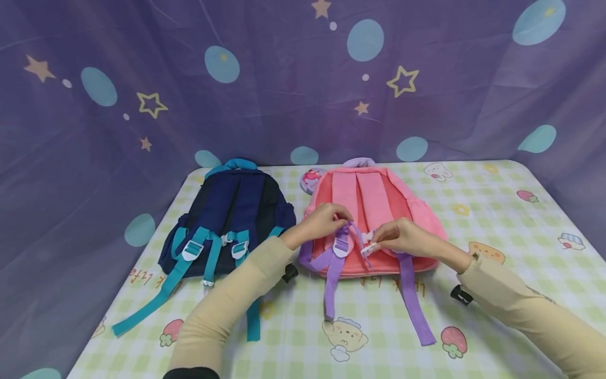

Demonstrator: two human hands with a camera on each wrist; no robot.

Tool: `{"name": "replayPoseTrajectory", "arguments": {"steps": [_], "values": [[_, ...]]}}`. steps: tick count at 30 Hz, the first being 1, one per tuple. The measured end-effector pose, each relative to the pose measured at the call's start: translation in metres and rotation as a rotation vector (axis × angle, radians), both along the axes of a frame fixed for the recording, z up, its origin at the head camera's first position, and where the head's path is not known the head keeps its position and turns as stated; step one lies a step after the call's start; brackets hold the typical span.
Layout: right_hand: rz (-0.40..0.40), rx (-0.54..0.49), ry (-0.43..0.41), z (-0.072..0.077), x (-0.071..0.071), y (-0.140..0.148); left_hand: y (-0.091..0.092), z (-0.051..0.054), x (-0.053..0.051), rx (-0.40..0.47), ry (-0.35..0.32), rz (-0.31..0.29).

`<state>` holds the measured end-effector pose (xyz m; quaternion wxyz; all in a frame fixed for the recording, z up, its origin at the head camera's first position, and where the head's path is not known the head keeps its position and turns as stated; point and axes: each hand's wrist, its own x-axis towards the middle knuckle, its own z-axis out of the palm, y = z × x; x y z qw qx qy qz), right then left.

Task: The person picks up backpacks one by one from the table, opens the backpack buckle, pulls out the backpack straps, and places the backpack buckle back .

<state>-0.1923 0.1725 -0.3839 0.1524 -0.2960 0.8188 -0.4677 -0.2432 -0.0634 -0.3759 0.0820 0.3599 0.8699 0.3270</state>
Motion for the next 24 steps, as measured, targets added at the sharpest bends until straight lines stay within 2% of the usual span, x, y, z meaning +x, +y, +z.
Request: {"name": "replayPoseTrajectory", "arguments": {"steps": [12, 24], "values": [[0.045, -0.048, 0.026, 0.0, 0.0033, 0.0044, -0.0039, -0.0017, 0.0013, -0.005, 0.043, 0.001], [0.085, -0.06, 0.045, 0.0017, 0.0079, 0.0061, -0.0043, -0.0014, 0.0019, -0.001, 0.037, 0.014]]}}
